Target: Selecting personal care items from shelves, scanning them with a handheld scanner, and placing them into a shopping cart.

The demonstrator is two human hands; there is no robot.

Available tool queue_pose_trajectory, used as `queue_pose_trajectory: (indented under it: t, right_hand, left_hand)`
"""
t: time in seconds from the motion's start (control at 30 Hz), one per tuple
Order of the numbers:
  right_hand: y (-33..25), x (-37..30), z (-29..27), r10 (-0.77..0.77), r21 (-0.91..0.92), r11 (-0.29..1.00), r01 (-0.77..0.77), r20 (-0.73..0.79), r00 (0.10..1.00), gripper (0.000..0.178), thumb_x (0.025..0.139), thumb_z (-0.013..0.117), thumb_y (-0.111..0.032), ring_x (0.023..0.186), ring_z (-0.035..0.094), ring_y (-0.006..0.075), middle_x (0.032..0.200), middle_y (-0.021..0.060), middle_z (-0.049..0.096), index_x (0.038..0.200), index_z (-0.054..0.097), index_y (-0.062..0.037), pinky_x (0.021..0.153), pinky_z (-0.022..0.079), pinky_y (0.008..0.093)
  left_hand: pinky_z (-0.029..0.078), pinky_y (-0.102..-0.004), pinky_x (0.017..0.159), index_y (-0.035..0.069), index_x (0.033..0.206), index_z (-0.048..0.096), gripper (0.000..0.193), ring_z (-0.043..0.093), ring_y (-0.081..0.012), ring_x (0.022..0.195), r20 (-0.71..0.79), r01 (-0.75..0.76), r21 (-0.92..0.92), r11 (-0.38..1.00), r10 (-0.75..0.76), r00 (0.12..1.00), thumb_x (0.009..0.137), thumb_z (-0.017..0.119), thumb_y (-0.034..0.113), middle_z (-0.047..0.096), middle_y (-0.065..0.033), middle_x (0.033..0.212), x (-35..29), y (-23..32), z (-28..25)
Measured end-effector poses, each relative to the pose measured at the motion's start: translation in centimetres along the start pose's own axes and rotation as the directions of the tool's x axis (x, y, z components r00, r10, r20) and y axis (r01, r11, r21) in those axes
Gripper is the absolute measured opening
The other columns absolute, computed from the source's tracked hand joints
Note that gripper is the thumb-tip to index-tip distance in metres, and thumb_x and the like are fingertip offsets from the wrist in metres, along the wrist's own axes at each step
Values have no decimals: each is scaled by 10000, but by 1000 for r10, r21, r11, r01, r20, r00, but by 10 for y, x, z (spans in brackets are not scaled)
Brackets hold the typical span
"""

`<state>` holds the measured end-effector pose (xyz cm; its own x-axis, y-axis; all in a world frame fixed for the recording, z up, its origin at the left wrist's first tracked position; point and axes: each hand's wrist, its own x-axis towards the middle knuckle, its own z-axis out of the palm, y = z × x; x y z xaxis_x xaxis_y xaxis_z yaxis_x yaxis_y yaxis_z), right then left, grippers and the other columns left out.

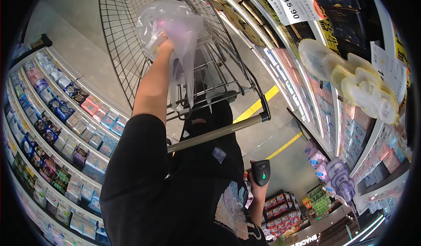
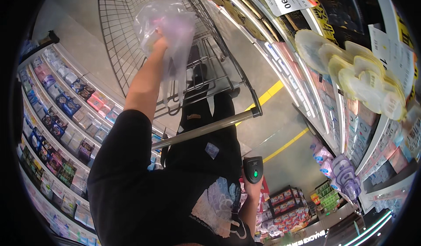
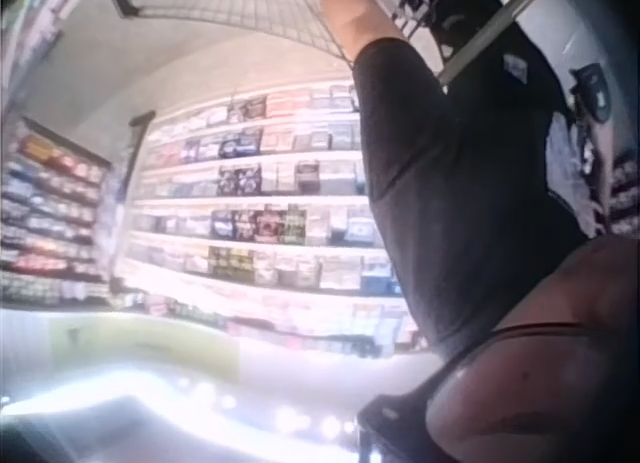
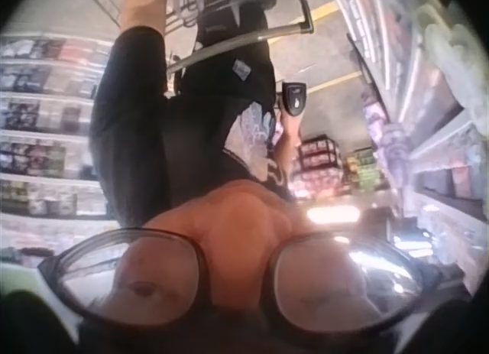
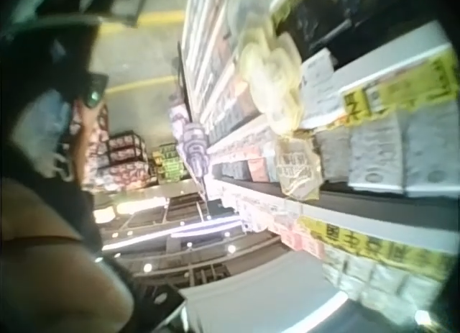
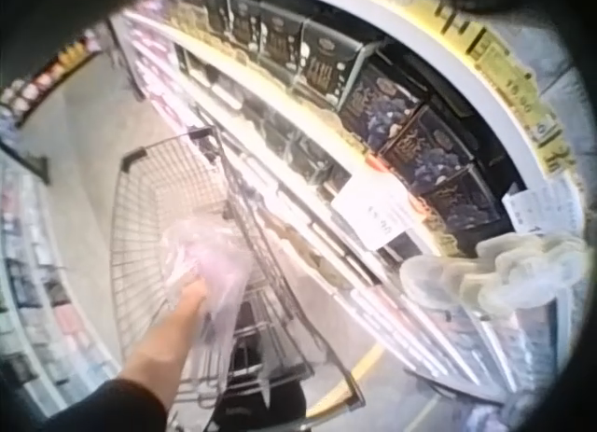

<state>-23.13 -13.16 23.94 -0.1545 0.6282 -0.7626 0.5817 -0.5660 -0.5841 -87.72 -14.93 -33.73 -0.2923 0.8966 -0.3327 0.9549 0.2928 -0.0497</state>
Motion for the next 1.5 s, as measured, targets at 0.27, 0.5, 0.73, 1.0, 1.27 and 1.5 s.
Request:
queue_pose_trajectory:
  t: [0.27, 0.5, 0.73, 1.0, 1.27, 1.5]
  right_hand:
    - [-19, -19, 12, 208, 56, 978, -201, -197, 958, 171, 814, 665, 0, 764, 615, 117, 869, 35, 665, 983, 637, -11, 682, 491, 267]
    - [-46, -2, 14, 139, -87, 986, -146, -78, 987, 382, 843, 616, -11, 711, 542, 80, 846, 14, 618, 1223, 572, -13, 617, 428, 229]
    - [-40, 14, -6, -55, -146, 988, 46, -62, 997, 379, 846, 620, -24, 642, 509, 82, 831, 25, 612, 1221, 565, -1, 553, 400, 240]
    - [-58, 34, -9, -251, -123, 957, 262, 96, 963, 361, 822, 619, 14, 804, 574, 108, 904, 33, 633, 1180, 580, -7, 707, 454, 265]
    - [-78, 55, -37, -558, -72, 817, 572, 153, 816, 279, 739, 730, -20, 774, 624, 141, 865, 74, 682, 1004, 647, 1, 731, 500, 291]
    - [-110, 53, -52, -701, -95, 649, 755, 312, 642, 242, 714, 756, -75, 747, 659, 226, 831, 110, 673, 926, 653, -18, 694, 508, 323]
  left_hand:
    - [385, -404, 1051, 34, 1449, 287, 732, 439, -356, 1294, 100, 31, -507, 862, 23, 995, 861, 572, 364, 397, -264, 1420, 25, 114, 23]
    - [379, -405, 1056, 22, 1446, 282, 764, 424, -356, 1305, 204, 234, -749, 619, -121, 972, 839, 609, 350, 385, -274, 1419, 4, 170, -90]
    - [385, -393, 1040, -20, 1427, 279, 847, 466, -307, 1258, 140, 208, -901, 381, -200, 970, 767, 722, 273, 451, -251, 1340, -77, 120, -295]
    - [410, -337, 993, 44, 1400, 335, 731, 489, -190, 1182, 179, 140, -948, -287, -117, 977, 780, 711, 140, 507, -97, 1271, -184, 97, -413]
    - [436, -415, 1001, 139, 1418, 313, 750, 485, -241, 1209, -110, -237, -684, -690, -225, 968, 789, 720, 180, 465, -80, 1315, -263, 155, -491]
    - [434, -429, 1013, 166, 1471, 215, 751, 466, -261, 1256, -141, -323, -624, -712, -303, 942, 861, 651, 199, 411, -104, 1398, -260, 254, -512]
